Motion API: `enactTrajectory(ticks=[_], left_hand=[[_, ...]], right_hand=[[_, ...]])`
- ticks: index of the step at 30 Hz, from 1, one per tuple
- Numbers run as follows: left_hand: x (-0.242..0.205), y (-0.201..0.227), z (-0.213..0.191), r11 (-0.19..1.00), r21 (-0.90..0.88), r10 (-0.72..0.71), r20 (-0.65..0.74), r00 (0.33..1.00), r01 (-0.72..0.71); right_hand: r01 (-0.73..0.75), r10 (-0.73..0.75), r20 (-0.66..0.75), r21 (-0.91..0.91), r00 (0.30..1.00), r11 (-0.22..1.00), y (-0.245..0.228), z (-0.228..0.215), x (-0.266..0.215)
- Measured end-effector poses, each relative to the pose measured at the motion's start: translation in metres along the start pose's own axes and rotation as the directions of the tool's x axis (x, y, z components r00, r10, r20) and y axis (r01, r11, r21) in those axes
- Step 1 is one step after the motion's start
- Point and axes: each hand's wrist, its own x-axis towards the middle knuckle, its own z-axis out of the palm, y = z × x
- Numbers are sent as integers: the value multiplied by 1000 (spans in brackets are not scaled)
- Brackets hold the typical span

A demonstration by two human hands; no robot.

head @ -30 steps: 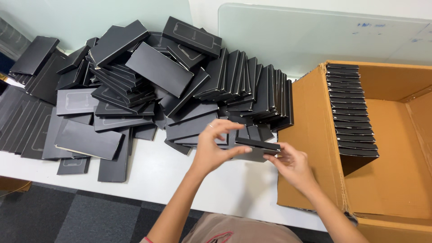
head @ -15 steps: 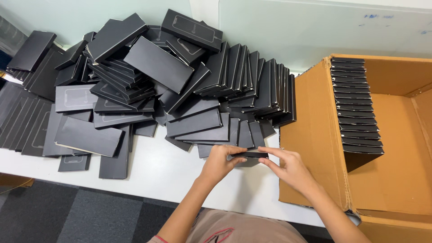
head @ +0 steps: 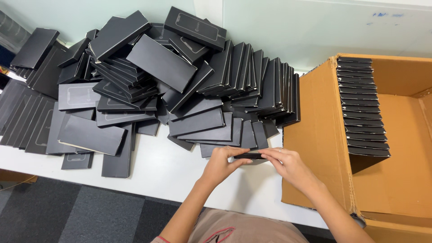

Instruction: The person sorts black product boxes from a pile on the desk, holding them up one by one, unfolding or checking the edges, and stacking them neatly inside a large cardboard box.

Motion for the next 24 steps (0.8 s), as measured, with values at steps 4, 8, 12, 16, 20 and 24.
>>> enactTrajectory(ticks=[4, 8, 12, 16, 20, 24], left_hand=[[0, 8, -3, 1000, -14, -1, 7, 1000, 1], [0, 10, -8, 999, -33, 20, 28, 999, -20], [6, 2, -5, 995, -97, -7, 31, 999, 10], [10, -12, 4, 952, -111, -280, 62, 958, 285], [18, -24, 17, 880, -354, -327, 35, 944, 317], [20, -23, 22, 730, -585, -374, 91, 923, 354]], right_hand=[[-87, 85, 41, 34, 996, 996, -7, -4, 3], [-59, 59, 5, 75, 998, 995, -16, -3, 4], [-94, 97, -22, 121, 995, 988, -16, 1, 2], [-150, 169, -64, 225, 984, 963, -13, 9, 0], [-181, 223, -114, 295, 968, 938, -12, 15, -1], [-163, 200, -125, 257, 972, 953, -10, 17, -4]])
